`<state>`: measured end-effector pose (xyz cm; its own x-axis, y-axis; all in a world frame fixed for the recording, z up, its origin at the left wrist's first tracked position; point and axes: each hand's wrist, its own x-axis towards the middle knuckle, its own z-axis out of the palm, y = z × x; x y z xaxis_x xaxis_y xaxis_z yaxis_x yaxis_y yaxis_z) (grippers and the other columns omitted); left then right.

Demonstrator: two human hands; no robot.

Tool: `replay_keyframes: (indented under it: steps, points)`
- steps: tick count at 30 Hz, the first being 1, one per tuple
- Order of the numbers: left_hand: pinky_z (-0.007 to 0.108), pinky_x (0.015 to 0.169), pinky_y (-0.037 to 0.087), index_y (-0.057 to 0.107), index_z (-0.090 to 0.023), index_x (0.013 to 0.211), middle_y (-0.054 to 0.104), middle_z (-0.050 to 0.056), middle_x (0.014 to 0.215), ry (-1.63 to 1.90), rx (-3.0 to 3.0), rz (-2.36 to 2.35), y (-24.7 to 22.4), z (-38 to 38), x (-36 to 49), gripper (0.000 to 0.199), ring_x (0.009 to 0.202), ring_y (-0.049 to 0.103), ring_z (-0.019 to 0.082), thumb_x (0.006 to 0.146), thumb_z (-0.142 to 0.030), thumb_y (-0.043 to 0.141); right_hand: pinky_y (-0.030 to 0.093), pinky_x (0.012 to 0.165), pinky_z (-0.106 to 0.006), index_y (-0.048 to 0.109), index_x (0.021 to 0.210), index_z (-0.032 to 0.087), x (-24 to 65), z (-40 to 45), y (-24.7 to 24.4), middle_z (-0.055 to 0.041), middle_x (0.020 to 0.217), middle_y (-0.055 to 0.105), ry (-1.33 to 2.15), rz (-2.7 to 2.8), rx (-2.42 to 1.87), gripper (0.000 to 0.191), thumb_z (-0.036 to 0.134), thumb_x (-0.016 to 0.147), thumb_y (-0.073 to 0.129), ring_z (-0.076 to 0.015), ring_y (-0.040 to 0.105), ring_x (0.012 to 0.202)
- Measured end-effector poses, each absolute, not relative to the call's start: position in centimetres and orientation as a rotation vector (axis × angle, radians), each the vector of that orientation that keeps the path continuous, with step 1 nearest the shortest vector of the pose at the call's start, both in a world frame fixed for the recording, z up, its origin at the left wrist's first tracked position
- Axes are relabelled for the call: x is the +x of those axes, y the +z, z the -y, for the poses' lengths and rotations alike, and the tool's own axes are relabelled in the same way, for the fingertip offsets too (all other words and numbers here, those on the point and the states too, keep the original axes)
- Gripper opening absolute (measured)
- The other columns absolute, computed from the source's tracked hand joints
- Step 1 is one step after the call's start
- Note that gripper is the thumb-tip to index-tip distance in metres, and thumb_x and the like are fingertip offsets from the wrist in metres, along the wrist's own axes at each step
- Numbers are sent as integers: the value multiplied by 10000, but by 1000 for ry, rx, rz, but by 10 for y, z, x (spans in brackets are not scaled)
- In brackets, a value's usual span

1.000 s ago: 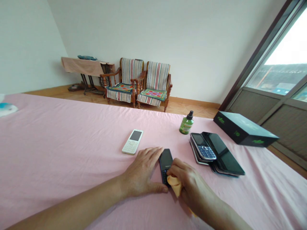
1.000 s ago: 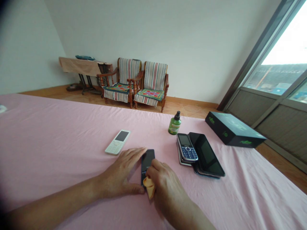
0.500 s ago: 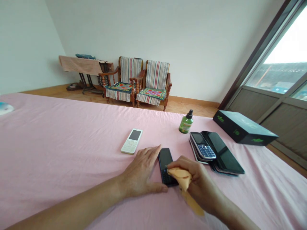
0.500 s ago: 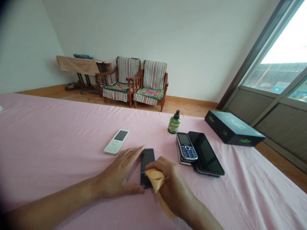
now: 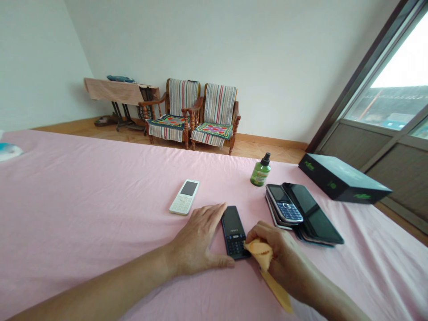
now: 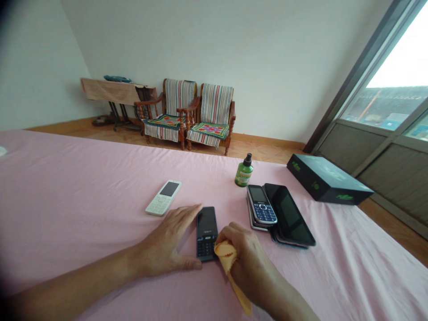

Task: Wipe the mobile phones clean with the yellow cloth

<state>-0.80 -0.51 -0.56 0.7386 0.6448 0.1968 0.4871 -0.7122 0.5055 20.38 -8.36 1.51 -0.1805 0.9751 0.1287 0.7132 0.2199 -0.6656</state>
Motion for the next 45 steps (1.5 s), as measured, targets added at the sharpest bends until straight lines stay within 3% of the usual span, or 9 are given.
replay_keyframes:
  steps: [14, 30, 45]
  points:
    - [515, 1093, 272, 263, -195, 1468, 373, 168, 1475, 506, 2538, -853, -3, 6, -7, 1061, 1336, 346, 362, 644, -673, 729, 349, 626, -256, 599, 759, 179, 196, 83, 16, -27, 782, 584, 490, 2076, -1623, 229, -30, 697, 531, -168, 543, 727]
    - [526, 1103, 269, 278, -143, 1449, 364, 204, 1472, 519, 2588, -812, -7, 4, -7, 1063, 1343, 341, 368, 654, -713, 693, 354, 669, -304, 586, 762, 163, 182, 78, 11, -37, 813, 590, 235, 2323, -1471, 166, 49, 721, 701, -195, 521, 766]
    - [467, 1114, 294, 294, -174, 1419, 391, 145, 1466, 612, 2607, -813, -15, 5, -6, 944, 1335, 363, 318, 649, -390, 796, 342, 654, -291, 635, 765, 170, 165, 75, 7, -35, 783, 603, 375, 2201, -1277, 184, 0, 696, 626, -182, 515, 743]
